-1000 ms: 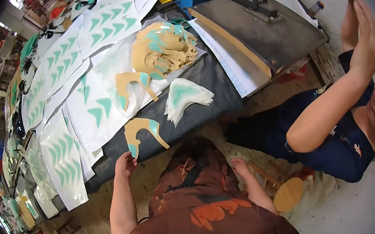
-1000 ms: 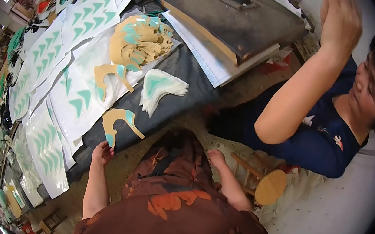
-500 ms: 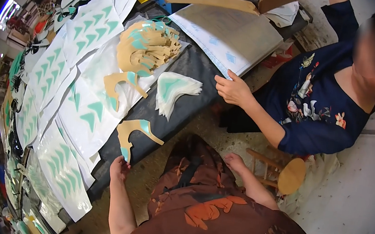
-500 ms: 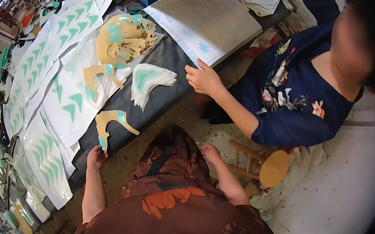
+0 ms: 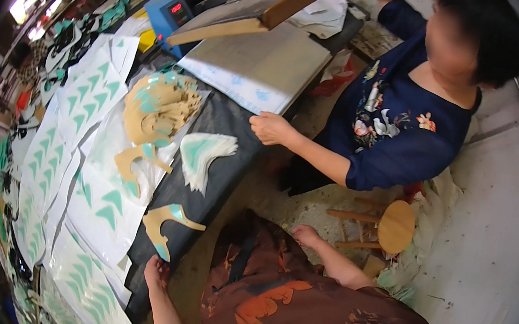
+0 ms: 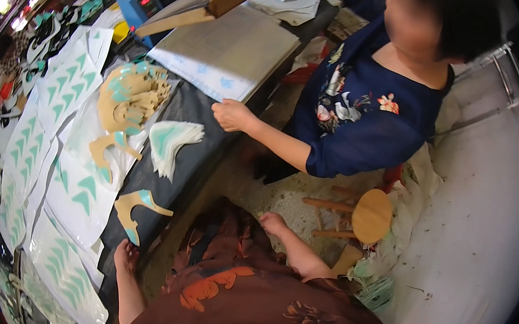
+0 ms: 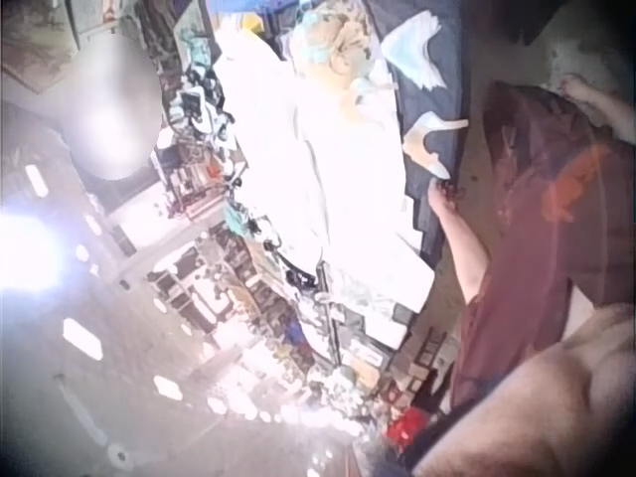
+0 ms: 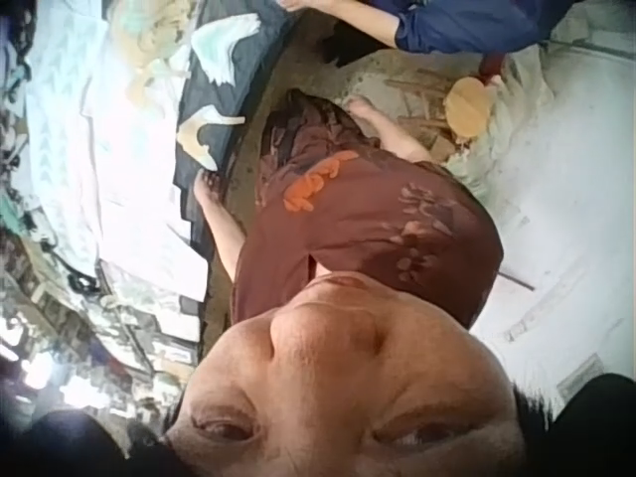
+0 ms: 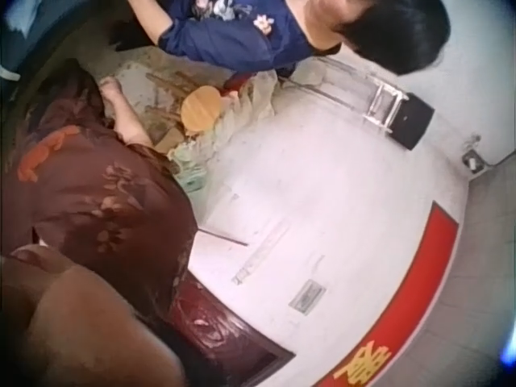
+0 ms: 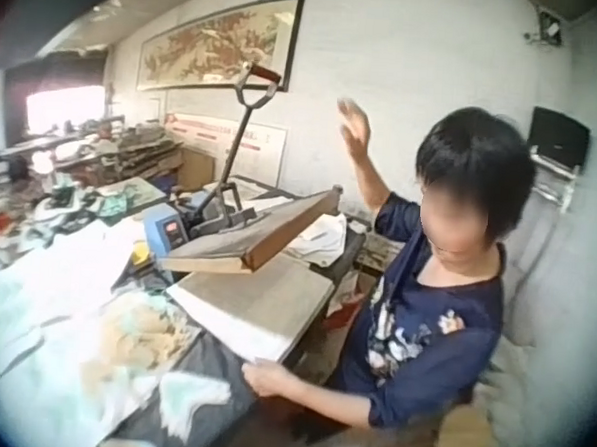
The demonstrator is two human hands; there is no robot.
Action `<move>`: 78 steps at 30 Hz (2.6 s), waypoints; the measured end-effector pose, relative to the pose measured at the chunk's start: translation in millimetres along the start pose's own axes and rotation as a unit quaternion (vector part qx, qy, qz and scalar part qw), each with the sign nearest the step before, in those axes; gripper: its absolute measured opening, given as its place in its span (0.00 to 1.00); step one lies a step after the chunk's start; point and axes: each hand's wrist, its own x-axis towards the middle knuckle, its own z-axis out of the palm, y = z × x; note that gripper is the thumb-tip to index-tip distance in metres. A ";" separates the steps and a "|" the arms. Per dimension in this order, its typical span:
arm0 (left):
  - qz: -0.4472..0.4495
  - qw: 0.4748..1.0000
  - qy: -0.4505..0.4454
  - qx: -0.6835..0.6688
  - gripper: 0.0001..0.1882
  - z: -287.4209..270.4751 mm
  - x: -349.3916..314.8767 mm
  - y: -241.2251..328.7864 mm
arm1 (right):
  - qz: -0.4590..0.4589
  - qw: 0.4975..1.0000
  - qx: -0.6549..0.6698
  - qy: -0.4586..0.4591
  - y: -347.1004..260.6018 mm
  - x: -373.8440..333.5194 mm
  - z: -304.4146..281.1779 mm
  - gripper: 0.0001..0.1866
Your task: Applying heat transfer designs to shoe upper components using a heat press machine.
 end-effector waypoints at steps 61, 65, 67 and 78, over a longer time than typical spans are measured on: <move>0.013 0.994 -0.077 0.077 0.08 45.0 -112.1 -198.4 | 0.000 0.999 -0.028 -0.024 90.1 -11.9 -130.1 0.08; 0.039 0.990 -0.080 0.113 0.08 48.5 -112.8 -192.2 | 0.024 1.000 -0.001 -0.006 95.3 -17.5 -133.0 0.10; 0.047 0.988 -0.076 0.124 0.08 52.7 -115.0 -191.4 | 0.034 0.999 0.012 -0.005 97.2 -18.3 -135.3 0.09; 0.045 0.985 -0.069 0.154 0.10 67.4 -140.4 -179.9 | 0.018 1.000 -0.010 -0.019 110.1 -9.0 -135.1 0.08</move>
